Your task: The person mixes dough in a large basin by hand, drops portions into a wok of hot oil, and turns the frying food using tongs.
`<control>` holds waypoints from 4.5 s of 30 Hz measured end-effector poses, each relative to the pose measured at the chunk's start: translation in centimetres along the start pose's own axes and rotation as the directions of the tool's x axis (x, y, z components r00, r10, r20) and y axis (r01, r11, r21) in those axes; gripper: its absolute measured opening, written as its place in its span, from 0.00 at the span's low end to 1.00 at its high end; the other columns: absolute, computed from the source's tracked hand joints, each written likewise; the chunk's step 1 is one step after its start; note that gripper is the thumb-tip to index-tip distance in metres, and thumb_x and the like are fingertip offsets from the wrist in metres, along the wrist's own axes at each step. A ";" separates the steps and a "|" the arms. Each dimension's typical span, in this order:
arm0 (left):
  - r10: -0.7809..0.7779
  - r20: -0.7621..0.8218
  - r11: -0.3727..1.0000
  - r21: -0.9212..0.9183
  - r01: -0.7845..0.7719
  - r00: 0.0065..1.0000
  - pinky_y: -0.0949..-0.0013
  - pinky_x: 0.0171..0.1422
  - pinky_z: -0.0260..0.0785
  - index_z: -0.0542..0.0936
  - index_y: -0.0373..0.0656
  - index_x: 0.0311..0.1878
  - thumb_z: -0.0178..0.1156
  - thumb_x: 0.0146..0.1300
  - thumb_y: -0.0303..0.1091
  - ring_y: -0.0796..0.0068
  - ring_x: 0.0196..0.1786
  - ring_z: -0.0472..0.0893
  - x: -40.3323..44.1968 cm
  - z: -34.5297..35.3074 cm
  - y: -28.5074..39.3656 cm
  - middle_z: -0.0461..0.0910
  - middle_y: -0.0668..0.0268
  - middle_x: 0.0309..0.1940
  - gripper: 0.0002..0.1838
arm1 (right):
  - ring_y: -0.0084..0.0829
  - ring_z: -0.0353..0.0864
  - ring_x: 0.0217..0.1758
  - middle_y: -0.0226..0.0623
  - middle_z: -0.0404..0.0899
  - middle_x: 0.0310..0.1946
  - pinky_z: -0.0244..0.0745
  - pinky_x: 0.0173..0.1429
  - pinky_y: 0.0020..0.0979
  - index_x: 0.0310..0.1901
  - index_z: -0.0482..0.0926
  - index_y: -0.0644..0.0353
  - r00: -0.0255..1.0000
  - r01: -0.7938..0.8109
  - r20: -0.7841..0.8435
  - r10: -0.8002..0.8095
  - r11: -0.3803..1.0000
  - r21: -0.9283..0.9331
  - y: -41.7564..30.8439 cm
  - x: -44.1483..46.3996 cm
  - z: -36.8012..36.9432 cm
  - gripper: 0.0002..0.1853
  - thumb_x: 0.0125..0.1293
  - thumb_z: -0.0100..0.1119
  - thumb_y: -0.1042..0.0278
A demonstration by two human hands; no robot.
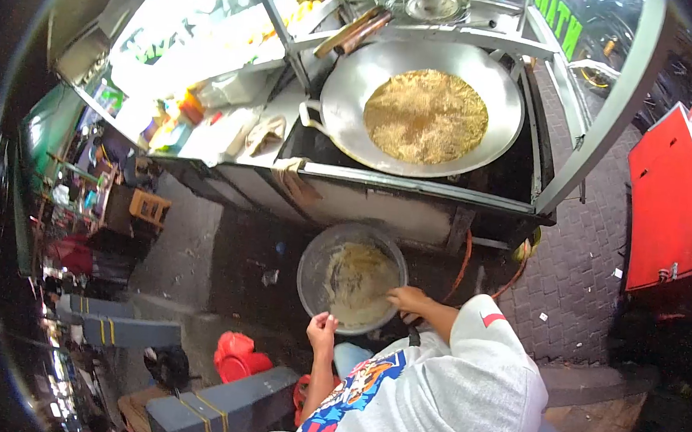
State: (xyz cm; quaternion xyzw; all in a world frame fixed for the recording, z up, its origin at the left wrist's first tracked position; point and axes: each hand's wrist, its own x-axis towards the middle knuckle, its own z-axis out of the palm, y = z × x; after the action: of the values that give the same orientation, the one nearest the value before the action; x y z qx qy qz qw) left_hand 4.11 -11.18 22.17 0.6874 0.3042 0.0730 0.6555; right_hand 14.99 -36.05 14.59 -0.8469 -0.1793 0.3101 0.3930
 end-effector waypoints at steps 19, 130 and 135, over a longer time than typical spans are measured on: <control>-0.362 0.082 0.566 0.811 0.149 0.928 0.59 0.46 0.74 0.84 0.40 0.27 0.57 0.61 0.50 0.56 0.37 0.83 5.4 -14.3 -7.2 0.84 0.54 0.31 0.21 | 0.44 0.84 0.35 0.46 0.83 0.29 0.77 0.43 0.43 0.34 0.85 0.61 0.841 -0.497 -0.372 0.392 0.830 -0.251 8.4 -5.1 6.7 0.17 0.59 0.55 0.55; -0.488 0.257 0.653 0.741 0.154 0.834 0.70 0.27 0.73 0.80 0.35 0.44 0.58 0.63 0.37 0.72 0.24 0.80 8.8 -12.9 -9.9 0.82 0.59 0.26 0.14 | 0.46 0.79 0.53 0.47 0.80 0.48 0.74 0.56 0.43 0.55 0.77 0.56 0.465 -0.569 -0.837 0.287 0.821 -0.035 -12.2 -14.0 -31.0 0.27 0.55 0.64 0.52; -0.482 0.278 0.744 0.631 0.220 0.831 0.69 0.28 0.74 0.79 0.34 0.46 0.57 0.64 0.36 0.72 0.24 0.80 9.9 -10.8 -11.0 0.82 0.59 0.27 0.15 | 0.45 0.80 0.51 0.50 0.81 0.45 0.75 0.54 0.42 0.52 0.79 0.59 0.444 -0.641 -0.835 0.325 0.766 -0.042 -7.8 -7.3 -34.7 0.24 0.55 0.63 0.55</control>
State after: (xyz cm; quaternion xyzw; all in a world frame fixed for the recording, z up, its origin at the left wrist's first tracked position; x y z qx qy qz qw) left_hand 3.09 2.65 10.19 0.7787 0.2889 -0.3012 0.4685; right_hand 32.28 -54.41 40.75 -0.9624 0.2148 -0.0330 0.1631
